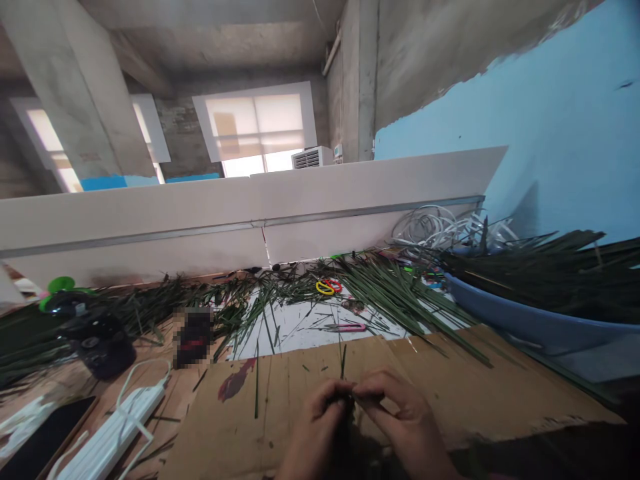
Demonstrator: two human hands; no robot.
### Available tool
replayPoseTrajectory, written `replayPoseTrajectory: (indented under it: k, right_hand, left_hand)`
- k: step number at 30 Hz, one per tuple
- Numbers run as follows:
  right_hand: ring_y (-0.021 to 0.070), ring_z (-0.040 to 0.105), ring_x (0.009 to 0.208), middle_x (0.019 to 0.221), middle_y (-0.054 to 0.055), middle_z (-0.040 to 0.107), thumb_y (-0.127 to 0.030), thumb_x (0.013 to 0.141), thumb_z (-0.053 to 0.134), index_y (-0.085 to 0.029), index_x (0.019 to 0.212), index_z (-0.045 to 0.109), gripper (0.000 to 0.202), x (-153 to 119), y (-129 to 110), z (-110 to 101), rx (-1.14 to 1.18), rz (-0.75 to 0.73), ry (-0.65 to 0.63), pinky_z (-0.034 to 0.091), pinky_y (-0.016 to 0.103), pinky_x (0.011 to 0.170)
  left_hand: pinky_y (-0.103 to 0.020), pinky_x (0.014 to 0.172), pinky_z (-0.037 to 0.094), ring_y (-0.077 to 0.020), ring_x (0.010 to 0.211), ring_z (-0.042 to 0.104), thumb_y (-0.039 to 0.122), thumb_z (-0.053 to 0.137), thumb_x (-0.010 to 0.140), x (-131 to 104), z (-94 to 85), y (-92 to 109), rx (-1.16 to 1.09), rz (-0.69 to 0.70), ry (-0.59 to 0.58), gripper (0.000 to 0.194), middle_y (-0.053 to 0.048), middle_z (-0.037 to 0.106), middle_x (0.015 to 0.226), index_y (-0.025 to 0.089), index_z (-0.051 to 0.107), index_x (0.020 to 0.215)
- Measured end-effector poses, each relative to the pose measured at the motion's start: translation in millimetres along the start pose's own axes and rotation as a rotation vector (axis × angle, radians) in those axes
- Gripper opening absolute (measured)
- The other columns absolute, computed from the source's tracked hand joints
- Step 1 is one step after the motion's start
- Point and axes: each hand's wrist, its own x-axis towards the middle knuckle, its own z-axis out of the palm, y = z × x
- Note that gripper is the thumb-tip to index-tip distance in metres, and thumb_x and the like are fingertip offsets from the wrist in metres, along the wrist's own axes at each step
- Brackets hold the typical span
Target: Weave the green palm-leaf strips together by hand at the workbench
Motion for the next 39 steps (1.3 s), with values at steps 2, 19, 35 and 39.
replayPoseTrajectory:
  k: [2,19,35,39]
  right_hand:
    - [0.0218,0.066,0.079,0.078,0.003,0.070,-0.019,0.081,0.067,-0.024,0.077,0.074,0.010,-3.7,-0.1,0.6,0.010,0.038,-0.047,0.050,0.028,0.072]
    - [0.0207,0.064,0.069,0.070,0.001,0.069,-0.048,0.068,0.082,-0.019,0.073,0.072,0.031,-13.7,0.7,3.0,0.406,0.482,-0.040,0.049,0.029,0.067]
    - [0.0253,0.065,0.083,0.081,0.004,0.073,-0.047,0.076,0.074,-0.019,0.081,0.074,0.028,-10.3,9.9,1.4,0.239,0.405,-0.070,0.048,0.031,0.076]
    - [0.0249,0.065,0.082,0.080,0.004,0.073,-0.049,0.075,0.075,-0.019,0.082,0.074,0.031,-11.6,7.8,2.1,0.301,0.435,-0.087,0.049,0.032,0.076]
  left_hand:
    - [-0.029,0.077,0.041,-0.0212,0.083,0.055,0.029,0.065,0.071,1.5,0.3,-3.5,-0.077,-0.041,0.031,0.019,-0.004,0.066,0.082,0.017,0.074,0.083]
    - [-0.023,0.057,0.037,-0.0110,0.056,0.049,0.046,0.093,0.043,10.7,9.0,-32.3,-0.419,-0.111,0.174,0.048,0.001,0.058,0.059,0.015,0.065,0.065]
    - [-0.022,0.061,0.036,-0.0123,0.067,0.044,0.032,0.069,0.076,-4.6,4.5,-11.4,-0.108,0.037,-0.089,0.021,0.003,0.048,0.074,0.019,0.053,0.079]
    - [-0.023,0.059,0.036,-0.0124,0.065,0.045,0.033,0.068,0.075,-7.2,8.1,-4.2,-0.090,0.014,-0.077,0.023,0.003,0.048,0.073,0.020,0.050,0.078]
